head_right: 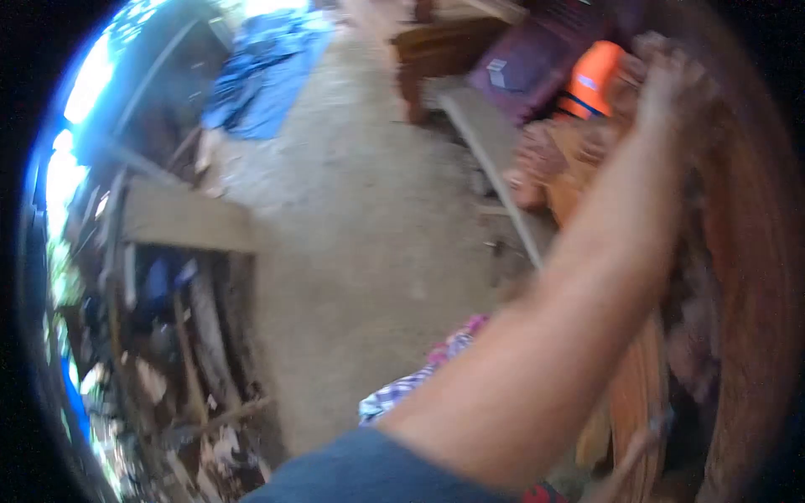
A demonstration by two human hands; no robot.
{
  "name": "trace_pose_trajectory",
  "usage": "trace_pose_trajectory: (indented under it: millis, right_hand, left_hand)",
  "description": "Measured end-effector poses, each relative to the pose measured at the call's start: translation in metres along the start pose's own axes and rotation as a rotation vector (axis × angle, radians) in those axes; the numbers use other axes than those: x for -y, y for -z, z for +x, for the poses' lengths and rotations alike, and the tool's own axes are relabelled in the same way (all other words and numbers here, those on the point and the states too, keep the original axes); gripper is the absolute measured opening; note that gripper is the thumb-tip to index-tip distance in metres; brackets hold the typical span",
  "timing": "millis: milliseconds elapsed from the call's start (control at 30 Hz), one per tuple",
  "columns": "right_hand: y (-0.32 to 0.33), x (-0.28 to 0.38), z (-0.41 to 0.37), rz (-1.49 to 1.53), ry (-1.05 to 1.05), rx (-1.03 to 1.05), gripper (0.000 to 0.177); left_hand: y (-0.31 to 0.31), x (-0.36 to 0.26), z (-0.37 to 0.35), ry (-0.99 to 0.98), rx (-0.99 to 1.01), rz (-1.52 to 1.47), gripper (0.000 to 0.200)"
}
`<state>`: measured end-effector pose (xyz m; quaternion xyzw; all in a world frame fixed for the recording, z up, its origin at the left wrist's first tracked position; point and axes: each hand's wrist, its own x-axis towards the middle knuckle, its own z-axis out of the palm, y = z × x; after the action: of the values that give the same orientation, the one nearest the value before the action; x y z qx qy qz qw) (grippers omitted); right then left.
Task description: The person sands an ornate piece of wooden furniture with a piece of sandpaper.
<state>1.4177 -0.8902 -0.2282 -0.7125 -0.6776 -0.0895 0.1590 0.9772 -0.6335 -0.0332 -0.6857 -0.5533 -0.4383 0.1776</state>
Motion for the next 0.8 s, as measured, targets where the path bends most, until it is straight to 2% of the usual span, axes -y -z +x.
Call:
trace_pose_trajectory:
  millis: [67, 133, 200, 233, 267, 300, 333, 433, 500, 533, 600, 633, 700, 733, 800]
  right_hand:
    - [-0.012, 0.014, -0.051, 0.094, -0.085, 0.092, 0.043]
    - [-0.019, 0.013, -0.103, 0.209, -0.218, 0.22, 0.043]
    - [-0.062, 0.026, -0.112, 0.594, -0.131, 0.474, 0.04]
    - [-0.027, 0.105, -0.093, 0.459, -0.173, 0.514, 0.038]
    - [-0.031, 0.134, -0.081, 0.389, -0.151, 0.501, 0.043]
    - [-0.035, 0.154, -0.066, 0.292, 0.114, 0.357, 0.048]
    - [-0.045, 0.161, -0.054, 0.225, 0.271, 0.298, 0.052]
    - [-0.057, 0.227, 0.014, -0.027, 0.491, 0.206, 0.057]
    - [-0.074, 0.265, 0.064, -0.061, 0.684, 0.122, 0.057]
    - [-0.088, 0.278, 0.089, -0.065, 0.692, 0.121, 0.057]
    - [-0.119, 0.286, 0.124, 0.185, 0.821, 0.124, 0.052]
    - [-0.128, 0.284, 0.132, 0.186, 0.825, 0.137, 0.052]
    - [-0.137, 0.268, 0.137, -0.12, 0.817, 0.204, 0.048]
    - [-0.132, 0.252, 0.129, -0.135, 0.818, 0.224, 0.048]
    - [-0.108, 0.204, 0.082, -0.24, 0.771, 0.269, 0.049]
  left_hand:
    - [0.012, -0.003, 0.007, 0.012, 0.139, -0.035, 0.057]
    - [0.012, 0.01, 0.001, -0.113, -0.034, 0.061, 0.06]
    - [0.023, 0.019, 0.001, -0.165, -0.023, -0.122, 0.063]
    - [0.021, 0.02, -0.001, -0.162, -0.045, -0.118, 0.064]
    - [0.023, 0.021, -0.003, -0.153, -0.068, -0.104, 0.065]
    - [0.025, 0.023, -0.001, -0.151, -0.097, -0.114, 0.065]
    - [0.028, 0.018, -0.009, -0.178, -0.088, -0.118, 0.066]
    - [0.022, 0.025, -0.013, -0.226, -0.1, -0.141, 0.066]
    - [0.024, 0.036, -0.01, -0.279, -0.11, -0.158, 0.066]
    - [0.023, 0.038, -0.008, -0.273, -0.116, -0.156, 0.066]
    - [0.012, 0.037, -0.008, -0.313, -0.146, -0.143, 0.064]
    - [0.006, 0.04, -0.006, -0.337, -0.185, -0.17, 0.063]
    - [-0.004, 0.044, -0.005, -0.333, -0.221, -0.191, 0.062]
    - [-0.007, 0.044, -0.005, -0.346, -0.269, -0.212, 0.062]
    - [-0.013, 0.045, -0.009, -0.332, -0.239, -0.183, 0.061]
